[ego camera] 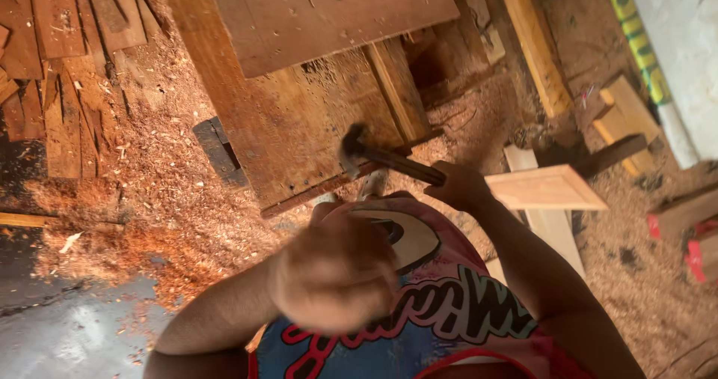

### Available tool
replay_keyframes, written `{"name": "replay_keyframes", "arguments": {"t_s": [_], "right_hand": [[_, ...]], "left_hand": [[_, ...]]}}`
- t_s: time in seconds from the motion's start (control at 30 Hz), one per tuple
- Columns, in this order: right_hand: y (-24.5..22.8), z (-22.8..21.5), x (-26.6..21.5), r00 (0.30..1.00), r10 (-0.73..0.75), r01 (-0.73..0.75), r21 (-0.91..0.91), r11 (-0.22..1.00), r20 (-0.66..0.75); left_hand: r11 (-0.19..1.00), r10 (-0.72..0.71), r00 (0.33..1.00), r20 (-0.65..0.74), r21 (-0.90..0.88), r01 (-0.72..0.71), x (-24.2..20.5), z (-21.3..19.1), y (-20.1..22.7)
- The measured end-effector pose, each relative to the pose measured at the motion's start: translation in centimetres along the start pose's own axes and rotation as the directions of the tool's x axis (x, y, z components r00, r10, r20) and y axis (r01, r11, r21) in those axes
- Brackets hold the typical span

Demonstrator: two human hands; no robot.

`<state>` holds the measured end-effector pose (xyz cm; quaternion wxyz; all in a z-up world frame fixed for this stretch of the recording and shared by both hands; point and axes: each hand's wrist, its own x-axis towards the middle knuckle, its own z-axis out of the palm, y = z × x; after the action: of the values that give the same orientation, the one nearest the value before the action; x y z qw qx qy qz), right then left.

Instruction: The person uses a hammer to drive nails into a wooden frame structure, securing a large plywood panel and smaller wooden slats. They repeatedly position the wood pieces and strike them with the hammer to assemble the components. The person also handles a finished wooden door frame, placing it against the structure.

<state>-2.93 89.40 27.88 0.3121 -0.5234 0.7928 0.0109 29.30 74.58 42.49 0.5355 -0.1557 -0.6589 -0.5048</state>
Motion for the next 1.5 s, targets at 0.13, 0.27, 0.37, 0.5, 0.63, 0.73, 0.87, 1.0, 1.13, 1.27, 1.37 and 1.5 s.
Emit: {"name": "replay_keyframes", "arguments": {"t_s": [0.13, 0.27, 0.37, 0.5, 0.63, 0.73, 0.87, 1.0, 1.13, 1.27, 1.37, 1.5], "right_hand": [[3.9, 3.3, -5.4, 0.953, 0.3, -0.303, 0.162, 0.939, 0.044], [8.0, 8.0, -13.6, 0.878, 0.462, -0.332, 0.534, 0.777, -0.126], [10.7, 10.6, -14.7, 0.821, 0.548, -0.373, 0.573, 0.73, -0.163], [13.8, 10.6, -10.8, 0.763, 0.583, -0.275, 0.676, 0.683, -0.278], [18.7, 7.1, -7.8, 0.665, 0.746, -0.358, 0.864, 0.355, -0.031], [24.5, 3.6, -7.0, 0.612, 0.79, -0.33, 0.907, 0.261, -0.004], [28.6, 0.6, -7.2, 0.692, 0.711, 0.031, 0.988, 0.149, -0.129], [28.4, -0.2, -6.2, 0.54, 0.617, 0.095, 0.77, 0.631, -0.572], [29.4, 1.5, -3.0, 0.733, 0.567, 0.118, 0.89, 0.441, -0.377], [32.3, 2.9, 3.0, 0.91, 0.339, 0.19, 0.968, 0.167, -0.237], [30.1, 5.1, 6.4, 0.89, 0.189, 0.298, 0.843, 0.447, -0.415], [26.9, 8.1, 10.9, 0.873, 0.046, 0.365, 0.713, 0.599, -0.485]], "left_hand": [[0.727, -0.515, 0.809, -0.284, 0.356, 0.588, -7.7, -3.7, -4.2], [0.272, -0.538, 0.619, -0.572, 0.577, 0.77, -15.5, -5.3, -6.3], [0.075, -0.542, 0.581, -0.608, 0.653, 0.754, -20.1, -6.7, -8.8], [-0.057, -0.641, 0.49, -0.591, 0.673, 0.737, -22.6, -6.7, -12.1], [-0.459, -0.652, 0.352, -0.671, 0.72, 0.521, -22.4, -4.9, -15.0], [-0.33, -0.582, 0.517, -0.628, 0.764, 0.555, -22.7, -3.3, -16.0], [-0.538, -0.599, 0.391, -0.699, 0.713, 0.45, -22.9, -2.8, -16.1], [-0.559, -0.579, 0.368, -0.728, 0.683, 0.471, -22.2, -2.0, -17.4], [-0.566, -0.569, 0.408, -0.714, 0.7, 0.436, -21.3, -1.9, -17.2], [-0.584, -0.575, 0.38, -0.725, 0.689, 0.429, -21.1, -1.6, -17.5], [-0.607, -0.572, 0.349, -0.742, 0.669, 0.428, -20.5, -1.1, -17.1], [-0.629, -0.562, 0.301, -0.771, 0.634, 0.449, -19.1, -1.2, -18.5]]}}
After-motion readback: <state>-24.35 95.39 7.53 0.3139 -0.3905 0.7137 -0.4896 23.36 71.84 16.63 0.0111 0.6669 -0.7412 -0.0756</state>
